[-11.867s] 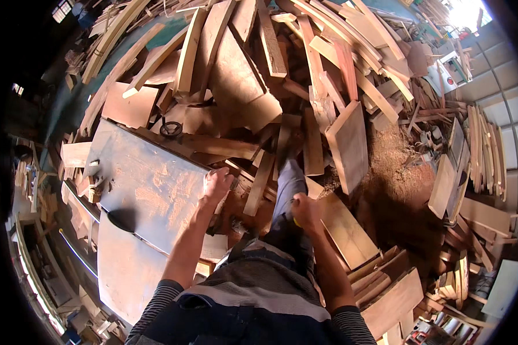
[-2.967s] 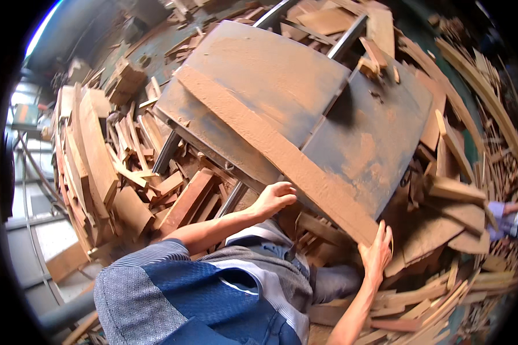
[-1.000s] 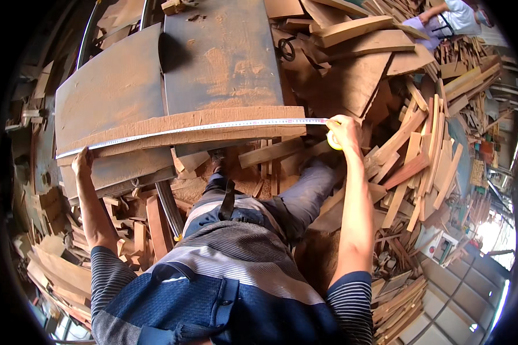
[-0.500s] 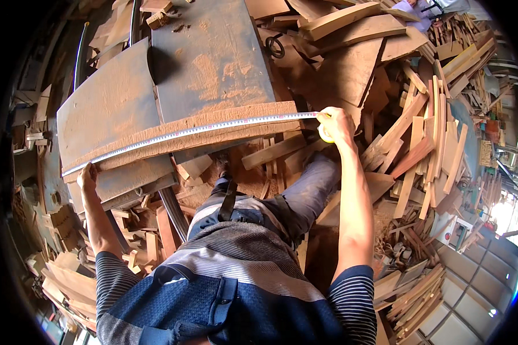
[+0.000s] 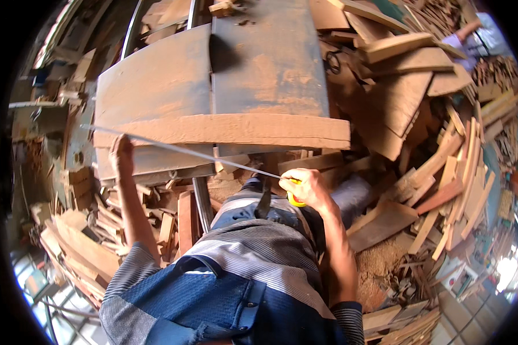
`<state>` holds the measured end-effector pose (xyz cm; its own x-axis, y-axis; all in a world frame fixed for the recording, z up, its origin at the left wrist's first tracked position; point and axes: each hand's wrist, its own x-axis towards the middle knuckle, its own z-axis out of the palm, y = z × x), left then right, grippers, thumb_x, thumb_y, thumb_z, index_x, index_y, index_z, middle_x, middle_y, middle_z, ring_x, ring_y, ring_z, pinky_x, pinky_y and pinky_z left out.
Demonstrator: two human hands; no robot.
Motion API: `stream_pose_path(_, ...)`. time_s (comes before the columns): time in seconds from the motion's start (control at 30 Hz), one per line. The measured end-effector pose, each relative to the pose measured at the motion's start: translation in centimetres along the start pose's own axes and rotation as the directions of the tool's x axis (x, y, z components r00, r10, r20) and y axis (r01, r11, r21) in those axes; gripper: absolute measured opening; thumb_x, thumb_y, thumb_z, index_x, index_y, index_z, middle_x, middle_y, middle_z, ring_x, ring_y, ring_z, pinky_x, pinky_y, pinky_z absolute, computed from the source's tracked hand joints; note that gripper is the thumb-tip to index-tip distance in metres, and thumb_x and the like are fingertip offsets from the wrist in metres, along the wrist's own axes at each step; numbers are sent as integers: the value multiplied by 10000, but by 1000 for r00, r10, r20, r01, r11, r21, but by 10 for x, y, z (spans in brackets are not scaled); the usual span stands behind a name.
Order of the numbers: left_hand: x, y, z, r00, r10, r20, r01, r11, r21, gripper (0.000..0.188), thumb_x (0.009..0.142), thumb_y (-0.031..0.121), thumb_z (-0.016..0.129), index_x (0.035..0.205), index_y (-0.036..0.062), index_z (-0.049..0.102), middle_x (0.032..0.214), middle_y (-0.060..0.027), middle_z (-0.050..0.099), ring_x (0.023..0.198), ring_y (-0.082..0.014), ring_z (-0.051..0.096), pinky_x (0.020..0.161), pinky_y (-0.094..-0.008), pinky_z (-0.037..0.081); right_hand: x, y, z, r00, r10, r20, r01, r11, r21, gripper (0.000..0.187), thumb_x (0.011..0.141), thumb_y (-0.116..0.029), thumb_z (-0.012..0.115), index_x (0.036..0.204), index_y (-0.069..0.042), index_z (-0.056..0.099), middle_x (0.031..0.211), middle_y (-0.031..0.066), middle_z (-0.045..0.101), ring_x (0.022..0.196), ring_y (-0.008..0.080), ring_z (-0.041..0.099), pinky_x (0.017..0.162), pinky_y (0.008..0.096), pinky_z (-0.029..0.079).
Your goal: The person picks up several wood planks one at a time from a large pile, places them on a table, and measures their length and width using a tape measure.
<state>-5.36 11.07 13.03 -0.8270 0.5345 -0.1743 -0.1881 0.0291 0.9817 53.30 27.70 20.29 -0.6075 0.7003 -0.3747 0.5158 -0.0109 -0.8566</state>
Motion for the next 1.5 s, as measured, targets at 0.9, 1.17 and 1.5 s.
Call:
stream_pose_path(0.9,-96,-44,267,307,-121,944,-874,356,330,870,599,480,901,1299,70,590,1263,-137,592,1262,-317,530,1049,-443,403,-195,94,43,809,516,-282,226,171,959,202,1046,-279,516,1102,-91,568,765,-5,531,614,132,517,550,298,442)
stream_pose_path(1.17,-146,-34,235,331,118,936,-907,312,282,716,652,325,858,1275,95,590,1346,-123,561,1315,-308,497,1113,-459,380,-106,81,5,639,696,-327,89,355,931,327,978,-380,652,1202,-142,645,813,-16,634,577,111,541,492,279,440)
stream_pose_path(1.5,-243,-67,176,405,185,895,-908,192,372,381,851,235,663,1211,114,681,1470,-136,495,1485,-346,338,1218,-543,244,-49,152,-66,629,712,-311,-171,517,839,782,881,-670,675,1372,-74,547,1252,51,637,912,149,618,669,277,481)
